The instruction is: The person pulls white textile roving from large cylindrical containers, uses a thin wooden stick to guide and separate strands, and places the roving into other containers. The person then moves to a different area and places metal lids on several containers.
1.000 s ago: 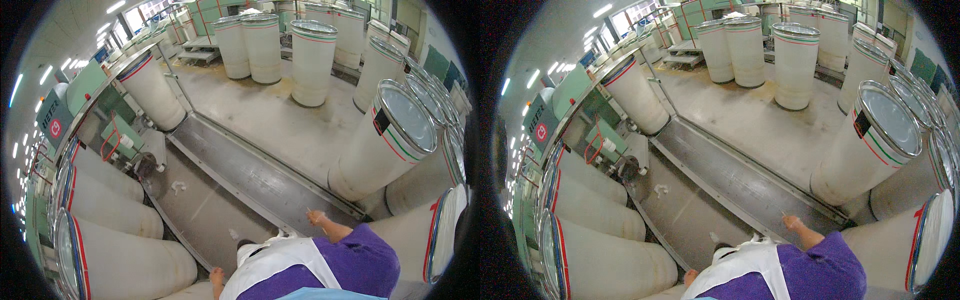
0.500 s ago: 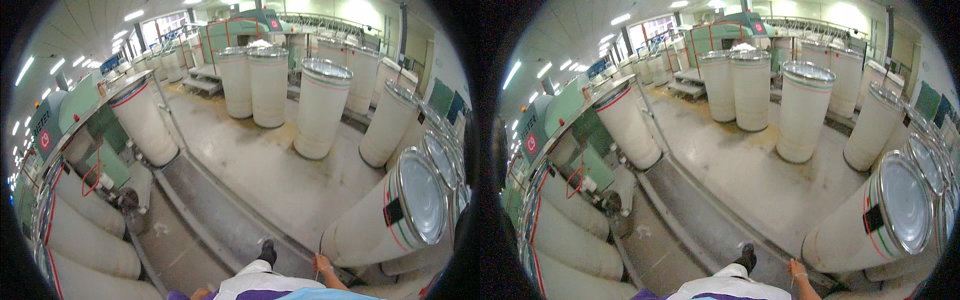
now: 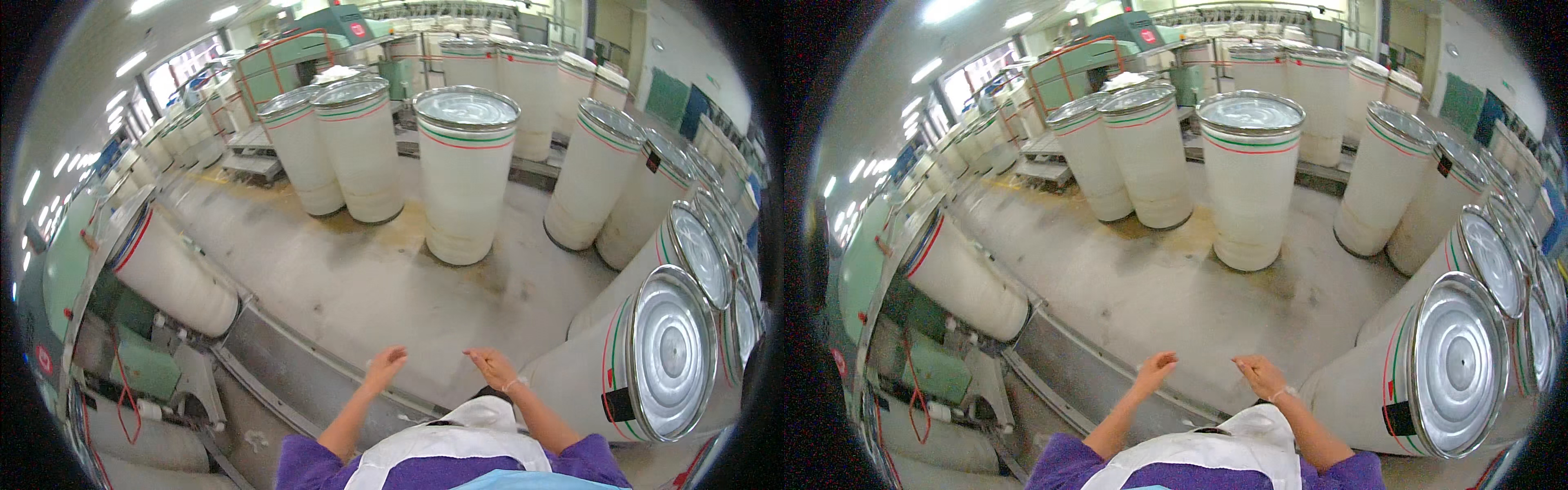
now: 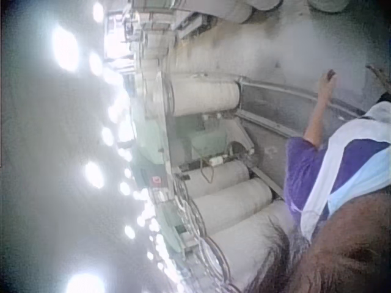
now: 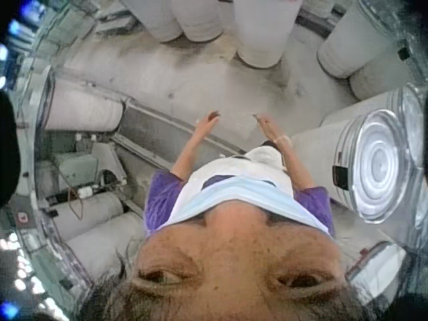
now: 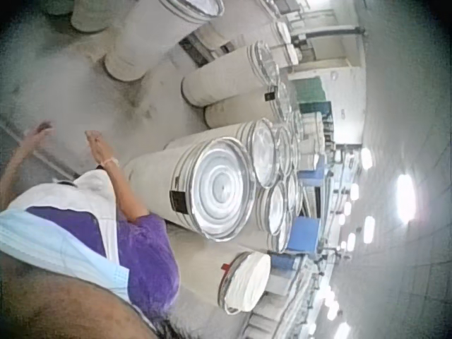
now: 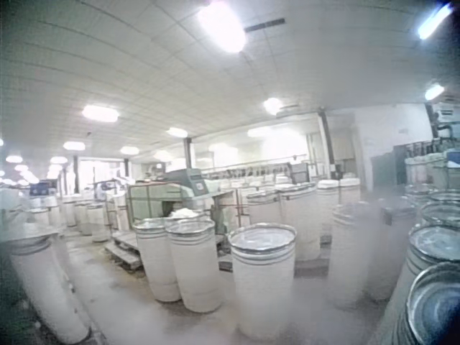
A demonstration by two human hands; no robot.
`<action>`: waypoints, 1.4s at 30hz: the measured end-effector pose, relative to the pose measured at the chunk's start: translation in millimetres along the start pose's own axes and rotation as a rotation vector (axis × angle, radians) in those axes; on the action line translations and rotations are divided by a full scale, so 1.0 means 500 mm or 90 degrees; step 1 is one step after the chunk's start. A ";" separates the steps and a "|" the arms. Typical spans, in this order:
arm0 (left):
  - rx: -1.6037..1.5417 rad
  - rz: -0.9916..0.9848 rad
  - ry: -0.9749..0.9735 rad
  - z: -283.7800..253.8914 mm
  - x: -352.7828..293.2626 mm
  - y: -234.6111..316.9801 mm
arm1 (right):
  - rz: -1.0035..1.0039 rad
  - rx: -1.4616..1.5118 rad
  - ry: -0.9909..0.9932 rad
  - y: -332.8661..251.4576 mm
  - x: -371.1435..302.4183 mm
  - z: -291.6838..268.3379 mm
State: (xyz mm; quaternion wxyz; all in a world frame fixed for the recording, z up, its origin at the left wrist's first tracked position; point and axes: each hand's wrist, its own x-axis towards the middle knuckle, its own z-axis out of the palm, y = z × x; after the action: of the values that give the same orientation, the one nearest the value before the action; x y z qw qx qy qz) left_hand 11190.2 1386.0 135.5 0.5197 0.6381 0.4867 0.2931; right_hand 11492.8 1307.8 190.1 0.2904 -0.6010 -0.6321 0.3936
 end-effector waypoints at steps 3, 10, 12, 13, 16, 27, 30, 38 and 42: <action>0.046 0.054 -0.213 0.099 0.117 0.123 | -0.104 -0.020 0.027 -0.032 0.103 -0.050; 0.050 -0.034 -0.353 0.288 0.414 0.201 | -0.142 0.017 -0.111 0.123 0.389 -0.210; 0.110 -0.101 -0.280 0.327 0.526 0.227 | -0.080 0.012 -0.203 0.165 0.497 -0.304; 0.157 -0.130 -0.239 0.339 0.586 0.241 | -0.142 -0.034 -0.212 0.184 0.551 -0.365; 0.151 -0.117 -0.206 0.351 0.774 0.258 | -0.207 -0.019 -0.178 0.229 0.636 -0.514; 0.204 -0.081 -0.168 0.570 1.331 0.307 | -0.039 -0.171 0.030 0.460 0.931 -1.136; 0.256 0.047 -0.201 0.669 1.555 0.349 | -0.005 -0.262 0.110 0.519 1.028 -1.353; 0.279 0.136 -0.307 0.879 2.016 0.594 | 0.122 -0.296 0.287 0.612 1.182 -1.820; 0.316 0.148 -0.279 0.955 2.227 0.642 | 0.119 -0.284 0.458 0.686 1.230 -2.030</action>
State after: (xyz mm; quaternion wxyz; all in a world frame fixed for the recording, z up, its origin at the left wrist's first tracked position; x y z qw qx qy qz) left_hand 12106.4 2240.8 155.9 0.4042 0.8439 0.3438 0.0793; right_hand 12460.8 2055.5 363.6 0.3186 -0.8026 -0.5030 0.0376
